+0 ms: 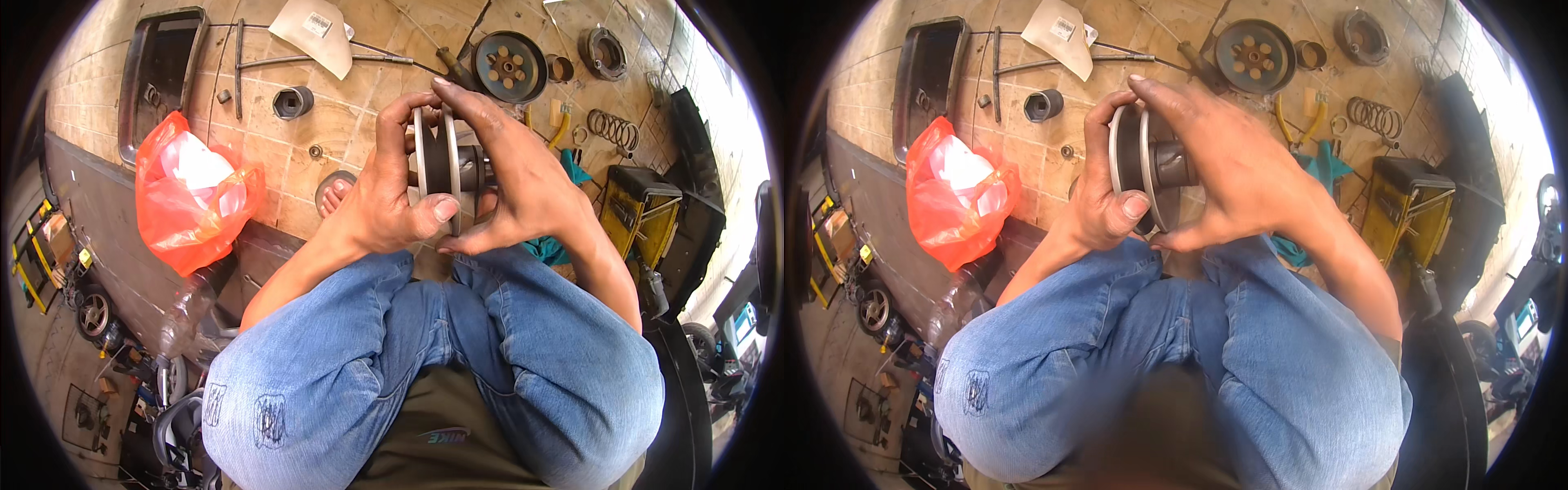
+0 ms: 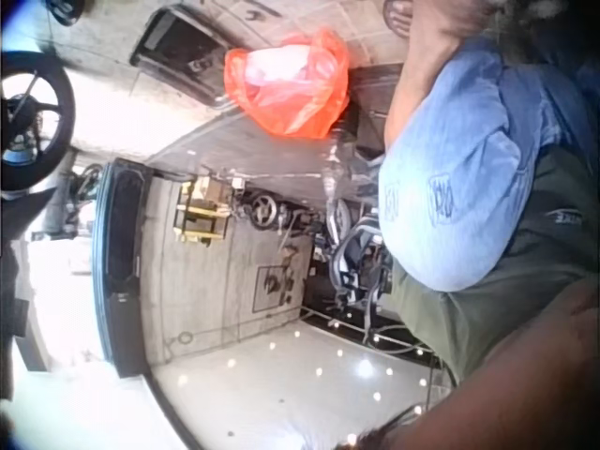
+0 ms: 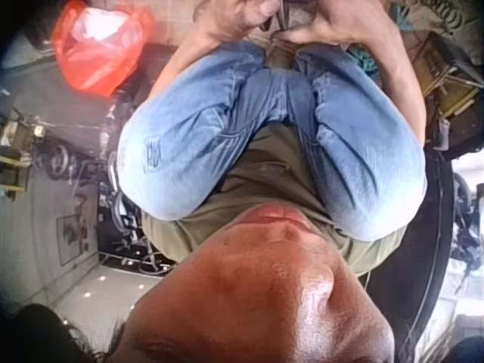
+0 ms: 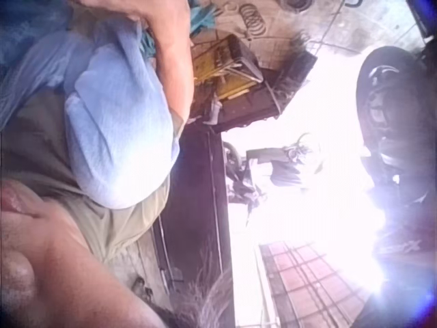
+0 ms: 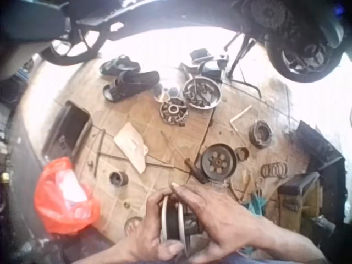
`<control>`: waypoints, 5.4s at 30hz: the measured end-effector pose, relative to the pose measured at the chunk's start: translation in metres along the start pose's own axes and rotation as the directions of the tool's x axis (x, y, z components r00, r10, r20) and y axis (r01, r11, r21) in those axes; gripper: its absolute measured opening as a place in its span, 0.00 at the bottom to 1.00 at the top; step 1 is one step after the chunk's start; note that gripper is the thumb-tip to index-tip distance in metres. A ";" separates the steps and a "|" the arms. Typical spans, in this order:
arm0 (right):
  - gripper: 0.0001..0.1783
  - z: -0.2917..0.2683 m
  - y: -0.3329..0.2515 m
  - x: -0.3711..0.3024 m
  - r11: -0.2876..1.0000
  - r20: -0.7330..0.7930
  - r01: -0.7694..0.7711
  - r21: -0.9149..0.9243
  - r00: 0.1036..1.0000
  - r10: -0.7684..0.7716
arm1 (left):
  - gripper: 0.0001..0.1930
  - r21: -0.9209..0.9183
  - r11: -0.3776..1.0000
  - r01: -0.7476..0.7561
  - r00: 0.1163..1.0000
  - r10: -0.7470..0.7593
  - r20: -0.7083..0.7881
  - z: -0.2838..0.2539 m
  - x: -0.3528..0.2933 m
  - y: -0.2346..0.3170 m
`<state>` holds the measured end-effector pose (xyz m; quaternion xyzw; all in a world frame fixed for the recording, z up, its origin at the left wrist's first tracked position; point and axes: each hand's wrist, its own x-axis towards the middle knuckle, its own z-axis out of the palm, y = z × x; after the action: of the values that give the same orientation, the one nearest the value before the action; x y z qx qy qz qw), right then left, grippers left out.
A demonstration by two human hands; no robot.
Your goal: The person sits on the floor and cleans and assembles motorcycle clutch components, including a variator pulley and rollers, using grease and a hammer.
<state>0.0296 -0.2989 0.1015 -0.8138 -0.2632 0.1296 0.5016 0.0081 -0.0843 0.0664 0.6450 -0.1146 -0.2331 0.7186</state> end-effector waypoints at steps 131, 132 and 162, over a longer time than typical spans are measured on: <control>0.31 0.071 0.033 -0.037 0.352 0.075 -0.437 0.828 0.708 0.702 | 0.55 0.670 0.709 -0.218 0.968 0.243 0.058 -0.014 -0.009 -0.010; 0.31 0.072 0.033 -0.037 0.421 0.030 -0.444 0.791 0.716 0.697 | 0.55 0.674 0.708 -0.210 0.970 0.235 0.055 -0.014 -0.010 -0.011; 0.50 0.079 0.030 -0.023 0.239 -0.022 -0.120 0.964 0.855 0.519 | 0.67 0.284 0.958 -0.035 0.994 0.062 -0.085 0.000 -0.007 -0.015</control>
<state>-0.0181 -0.2639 0.0373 -0.4105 0.1284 0.2170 0.8763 -0.0010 -0.0814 0.0530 0.7480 -0.1288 -0.1662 0.6295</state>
